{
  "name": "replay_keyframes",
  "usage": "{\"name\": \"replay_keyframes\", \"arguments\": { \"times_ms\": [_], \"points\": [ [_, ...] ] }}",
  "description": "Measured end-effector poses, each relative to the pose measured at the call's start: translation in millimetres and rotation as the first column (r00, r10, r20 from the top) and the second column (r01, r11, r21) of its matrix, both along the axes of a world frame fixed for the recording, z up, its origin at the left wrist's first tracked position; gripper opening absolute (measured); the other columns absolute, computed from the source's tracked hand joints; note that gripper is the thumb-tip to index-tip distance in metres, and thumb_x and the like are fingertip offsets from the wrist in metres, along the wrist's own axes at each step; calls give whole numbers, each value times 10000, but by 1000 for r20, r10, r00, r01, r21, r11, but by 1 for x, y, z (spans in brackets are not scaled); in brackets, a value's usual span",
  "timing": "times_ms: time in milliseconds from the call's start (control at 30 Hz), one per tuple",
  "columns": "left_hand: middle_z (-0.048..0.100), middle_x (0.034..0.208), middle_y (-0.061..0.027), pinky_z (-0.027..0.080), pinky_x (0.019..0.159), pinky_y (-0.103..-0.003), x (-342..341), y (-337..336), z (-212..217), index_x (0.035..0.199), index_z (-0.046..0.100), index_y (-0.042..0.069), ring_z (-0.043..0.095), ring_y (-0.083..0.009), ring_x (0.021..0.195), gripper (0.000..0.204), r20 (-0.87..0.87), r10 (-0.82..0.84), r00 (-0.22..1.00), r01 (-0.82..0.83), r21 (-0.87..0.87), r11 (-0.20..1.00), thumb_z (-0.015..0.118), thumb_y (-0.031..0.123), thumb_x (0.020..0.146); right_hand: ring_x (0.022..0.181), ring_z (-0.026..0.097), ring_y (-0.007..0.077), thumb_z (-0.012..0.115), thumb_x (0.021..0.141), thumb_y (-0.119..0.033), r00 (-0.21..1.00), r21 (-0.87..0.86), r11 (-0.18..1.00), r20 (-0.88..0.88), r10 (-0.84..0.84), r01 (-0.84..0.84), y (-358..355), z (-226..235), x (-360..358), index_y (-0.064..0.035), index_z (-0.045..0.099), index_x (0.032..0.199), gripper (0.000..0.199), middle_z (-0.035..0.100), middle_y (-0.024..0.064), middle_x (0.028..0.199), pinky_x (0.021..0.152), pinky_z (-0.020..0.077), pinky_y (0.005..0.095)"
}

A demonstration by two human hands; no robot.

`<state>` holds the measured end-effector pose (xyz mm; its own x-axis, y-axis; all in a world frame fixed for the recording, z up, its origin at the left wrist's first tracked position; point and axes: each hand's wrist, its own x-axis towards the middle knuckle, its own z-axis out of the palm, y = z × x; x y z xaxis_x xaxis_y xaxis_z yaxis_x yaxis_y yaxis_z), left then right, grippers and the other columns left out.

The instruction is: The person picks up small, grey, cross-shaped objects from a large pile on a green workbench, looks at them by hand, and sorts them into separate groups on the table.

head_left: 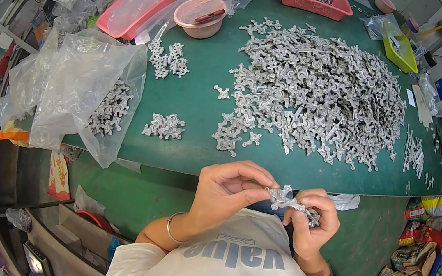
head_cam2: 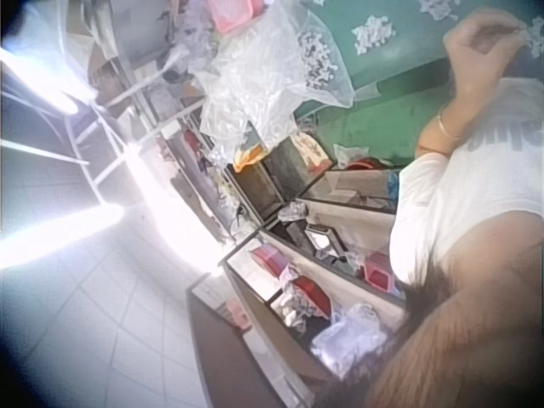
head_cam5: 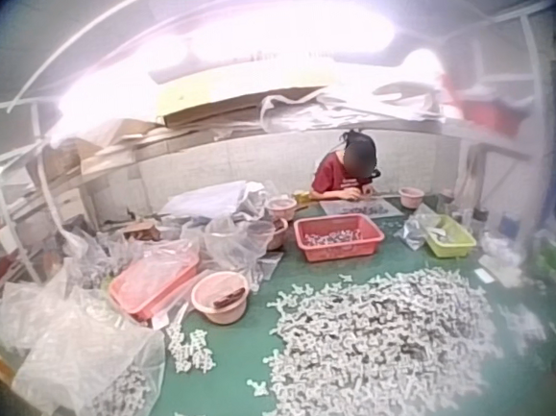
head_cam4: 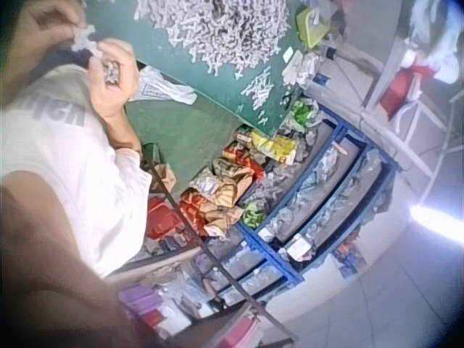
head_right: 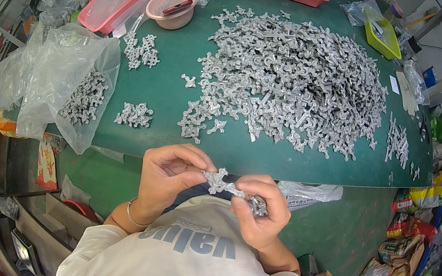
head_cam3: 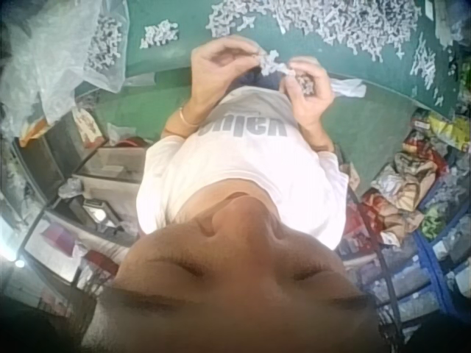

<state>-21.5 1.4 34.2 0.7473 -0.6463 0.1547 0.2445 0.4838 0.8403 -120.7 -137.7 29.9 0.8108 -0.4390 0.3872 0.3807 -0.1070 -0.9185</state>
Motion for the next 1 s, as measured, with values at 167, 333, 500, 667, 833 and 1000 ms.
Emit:
{"name": "replay_keyframes", "arguments": {
  "times_ms": [167,333,500,667,833,1000],
  "points": [
    [575,873,-175,504,728,-297,-2,-4,3,862,564,-76,586,-202,813,152,-67,62,996,-59,44,997,589,-111,716,547,529,101,586,703,70,1000,3,1000,-27,11,-11,-3,-1,-1,46,559,919,219,569,150,850,511,406,205],
    [560,958,-162,484,805,-295,0,-2,-4,926,559,-98,571,-195,894,164,-27,2,1000,-2,-3,1000,559,-109,762,551,530,106,602,685,71,999,35,999,-43,16,-15,-3,0,0,44,575,911,229,576,147,842,517,406,211],
    [566,948,-162,482,800,-293,1,-3,-10,924,558,-98,571,-193,893,160,-64,-2,998,3,4,1000,563,-102,764,574,528,114,630,664,62,998,14,1000,-55,0,1,-3,-2,1,38,588,893,235,590,145,826,535,408,219],
    [565,951,-161,480,792,-287,0,-4,-10,920,558,-94,572,-187,882,158,-82,-8,997,6,-25,1000,564,-105,762,578,531,116,641,670,41,997,9,1000,-81,-13,14,-4,-3,1,36,598,875,210,597,143,824,538,413,219],
    [575,877,-149,483,710,-276,-2,-6,-6,876,559,-60,577,-176,786,147,-89,75,993,-74,14,997,567,-100,734,549,532,112,597,738,5,999,127,992,-48,26,-20,-2,-5,7,35,568,895,163,575,132,832,500,408,203],
    [564,918,-119,481,759,-282,-1,-12,-24,940,555,-60,565,-153,832,186,-138,75,988,-62,98,993,569,-91,757,485,488,117,474,859,-107,995,643,763,-20,101,-64,-8,-21,23,5,501,939,141,536,114,834,410,374,200]
  ]
}}
